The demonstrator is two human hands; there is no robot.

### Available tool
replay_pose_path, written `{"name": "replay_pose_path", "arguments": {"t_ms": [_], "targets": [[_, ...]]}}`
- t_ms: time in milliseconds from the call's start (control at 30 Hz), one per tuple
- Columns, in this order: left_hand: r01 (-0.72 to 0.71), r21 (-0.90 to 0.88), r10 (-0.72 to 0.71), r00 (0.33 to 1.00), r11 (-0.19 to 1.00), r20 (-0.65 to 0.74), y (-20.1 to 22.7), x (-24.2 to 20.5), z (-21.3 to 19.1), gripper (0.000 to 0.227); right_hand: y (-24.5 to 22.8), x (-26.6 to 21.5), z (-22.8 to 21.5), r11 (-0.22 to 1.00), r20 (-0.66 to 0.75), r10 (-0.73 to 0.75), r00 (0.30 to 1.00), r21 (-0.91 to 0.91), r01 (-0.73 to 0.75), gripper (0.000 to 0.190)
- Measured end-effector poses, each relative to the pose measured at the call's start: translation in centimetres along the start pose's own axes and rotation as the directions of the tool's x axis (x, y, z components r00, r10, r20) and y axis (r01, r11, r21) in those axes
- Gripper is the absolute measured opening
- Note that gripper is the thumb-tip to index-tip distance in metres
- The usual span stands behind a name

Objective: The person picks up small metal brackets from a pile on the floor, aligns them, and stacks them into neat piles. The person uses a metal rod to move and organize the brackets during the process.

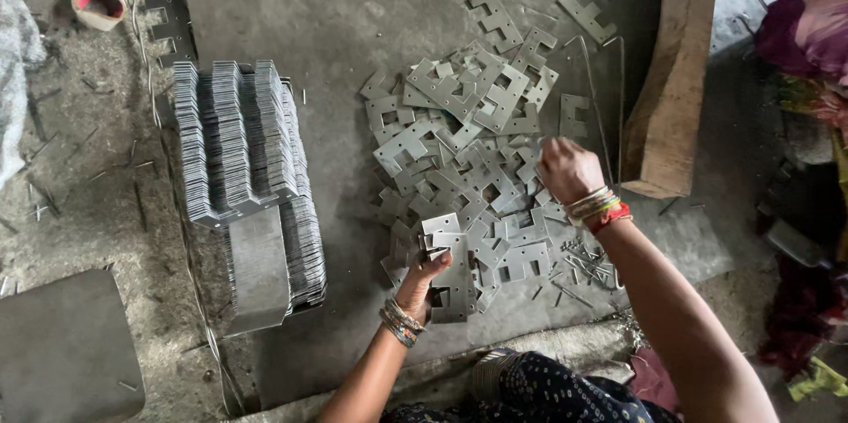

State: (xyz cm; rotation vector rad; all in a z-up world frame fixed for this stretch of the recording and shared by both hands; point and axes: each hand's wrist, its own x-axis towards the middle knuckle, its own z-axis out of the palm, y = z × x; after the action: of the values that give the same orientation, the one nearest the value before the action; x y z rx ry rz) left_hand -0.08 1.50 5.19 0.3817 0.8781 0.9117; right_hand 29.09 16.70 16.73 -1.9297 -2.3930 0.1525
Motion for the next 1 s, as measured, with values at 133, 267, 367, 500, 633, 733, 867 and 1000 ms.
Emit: {"name": "replay_pose_path", "arguments": {"t_ms": [133,267,367,500,633,733,867,1000], "targets": [[0.096,-0.024,-0.096,0.995,0.995,-0.010,-0.9,0.0,-0.4,0.053,-1.0,-1.5,-1.8,0.884,0.196,0.142,0.970,0.416,-0.214,0.026],[0.249,-0.312,-0.257,0.966,0.917,0.017,-1.8,0.2,-1.1,0.072,1.3,-4.1,-0.2,0.720,0.266,0.055,0.962,0.657,-0.223,0.039],[0.118,-0.003,-0.118,0.991,0.993,-0.056,-2.8,0.7,-2.0,0.091,5.6,-5.3,3.1,0.944,0.064,0.241,0.968,0.214,-0.250,0.052],[0.279,0.007,-0.276,0.953,0.960,-0.127,-3.5,0.3,-2.7,0.098,9.8,-6.4,7.9,0.939,0.118,0.345,0.931,-0.028,-0.344,0.063],[0.253,-0.057,-0.257,0.960,0.966,-0.107,-1.8,-0.4,-1.4,0.092,9.7,-5.7,6.7,0.896,0.141,0.407,0.903,0.129,-0.424,0.042],[0.340,-0.194,-0.339,0.940,0.920,0.037,0.8,-1.1,-0.1,0.083,5.1,-6.1,2.1,0.943,0.106,0.274,0.956,0.166,-0.289,0.020],[0.299,-0.271,-0.206,0.924,0.915,0.323,2.9,-1.0,1.3,0.078,-3.8,-9.5,-3.2,0.977,-0.107,-0.078,0.991,0.188,0.097,0.023],[0.290,-0.061,-0.276,0.946,0.955,0.173,2.4,-0.4,0.8,0.086,-5.6,-9.1,-3.9,0.966,-0.168,-0.197,0.966,0.136,0.221,0.038]]}}
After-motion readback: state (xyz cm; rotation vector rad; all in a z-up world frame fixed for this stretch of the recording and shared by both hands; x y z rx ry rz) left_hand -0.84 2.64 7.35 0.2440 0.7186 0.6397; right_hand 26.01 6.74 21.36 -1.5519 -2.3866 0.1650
